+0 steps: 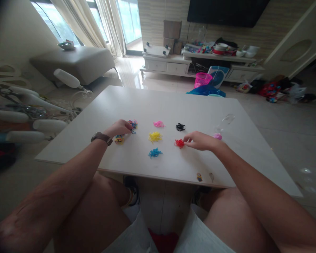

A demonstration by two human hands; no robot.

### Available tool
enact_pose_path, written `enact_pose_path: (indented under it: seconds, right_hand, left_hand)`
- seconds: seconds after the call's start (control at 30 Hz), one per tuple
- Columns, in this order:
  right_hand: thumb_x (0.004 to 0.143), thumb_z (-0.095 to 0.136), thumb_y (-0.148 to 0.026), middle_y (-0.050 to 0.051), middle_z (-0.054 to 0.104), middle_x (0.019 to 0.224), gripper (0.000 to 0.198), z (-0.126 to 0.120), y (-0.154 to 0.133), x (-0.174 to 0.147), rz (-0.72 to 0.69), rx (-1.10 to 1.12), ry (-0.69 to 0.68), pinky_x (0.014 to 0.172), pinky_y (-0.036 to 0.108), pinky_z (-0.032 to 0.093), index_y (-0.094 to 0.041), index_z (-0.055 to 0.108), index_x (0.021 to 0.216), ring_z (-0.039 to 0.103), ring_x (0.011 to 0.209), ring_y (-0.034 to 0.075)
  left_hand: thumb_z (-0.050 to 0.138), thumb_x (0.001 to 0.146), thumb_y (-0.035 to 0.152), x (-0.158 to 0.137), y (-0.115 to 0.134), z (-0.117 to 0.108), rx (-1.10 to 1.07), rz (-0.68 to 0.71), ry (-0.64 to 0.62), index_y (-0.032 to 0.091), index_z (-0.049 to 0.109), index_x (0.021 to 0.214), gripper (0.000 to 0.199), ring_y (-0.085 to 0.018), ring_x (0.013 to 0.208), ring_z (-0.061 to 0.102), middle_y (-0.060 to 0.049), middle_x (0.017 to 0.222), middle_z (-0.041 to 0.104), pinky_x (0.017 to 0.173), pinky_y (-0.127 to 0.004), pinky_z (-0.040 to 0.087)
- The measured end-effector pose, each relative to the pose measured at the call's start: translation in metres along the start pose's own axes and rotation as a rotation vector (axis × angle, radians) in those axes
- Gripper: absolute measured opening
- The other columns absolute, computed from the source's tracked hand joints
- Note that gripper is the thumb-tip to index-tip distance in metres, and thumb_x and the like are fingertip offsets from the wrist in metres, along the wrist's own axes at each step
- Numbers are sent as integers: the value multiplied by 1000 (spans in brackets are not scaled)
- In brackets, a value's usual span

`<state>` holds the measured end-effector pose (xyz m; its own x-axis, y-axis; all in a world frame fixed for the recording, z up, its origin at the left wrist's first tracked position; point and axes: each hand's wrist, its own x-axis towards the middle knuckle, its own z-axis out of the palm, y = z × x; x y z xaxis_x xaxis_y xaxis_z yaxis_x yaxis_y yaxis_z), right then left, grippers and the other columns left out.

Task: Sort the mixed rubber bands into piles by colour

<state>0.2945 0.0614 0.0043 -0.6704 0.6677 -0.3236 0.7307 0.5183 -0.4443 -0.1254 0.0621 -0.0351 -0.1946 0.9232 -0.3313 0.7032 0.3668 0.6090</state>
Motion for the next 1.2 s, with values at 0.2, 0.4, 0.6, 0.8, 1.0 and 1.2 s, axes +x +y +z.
enact_pose_path:
  seconds: [0.2,0.4,0.6,0.8,1.0,1.2]
  right_hand:
    - [90,58,-46,6,78,102,32,2,1,0,2,17,3,78,33,52,-25,78,104,71,89,24]
    - [90,57,-46,5,78,102,32,2,3,1,3,13,-15,78,32,52,-26,78,104,71,89,24]
    - [90,57,-43,6,78,102,31,2,0,1,-7,9,-20,79,33,52,-24,78,103,71,90,24]
    - [89,58,-44,6,78,101,30,3,0,1,-19,12,5,79,33,52,-25,78,103,71,89,24]
    - [90,57,-41,4,78,101,29,4,0,2,-18,-1,-11,80,32,52,-26,78,103,71,88,23]
    - [89,58,-41,5,78,103,28,5,-1,3,-20,4,-17,79,33,52,-25,78,101,71,88,24]
  left_hand:
    - [75,51,4,1,2,3,119,108,36,21,78,72,27,-17,68,60,-1,70,69,58,-24,45]
    - [75,54,6,5,-1,12,225,199,10,21,76,71,23,-18,68,58,-1,69,66,63,-25,44]
    - [73,61,8,7,0,14,291,186,33,21,70,63,13,-18,70,59,-1,66,64,67,-26,44]
    - [71,70,16,2,11,9,65,169,-26,20,72,72,4,-16,56,56,-2,60,63,58,-27,44]
    - [76,64,15,-4,26,14,10,306,-119,20,74,68,6,-18,66,65,-4,69,72,61,-25,48]
    - [76,63,13,-26,51,40,-68,432,-600,20,77,69,9,-19,65,68,-4,65,73,62,-25,51]
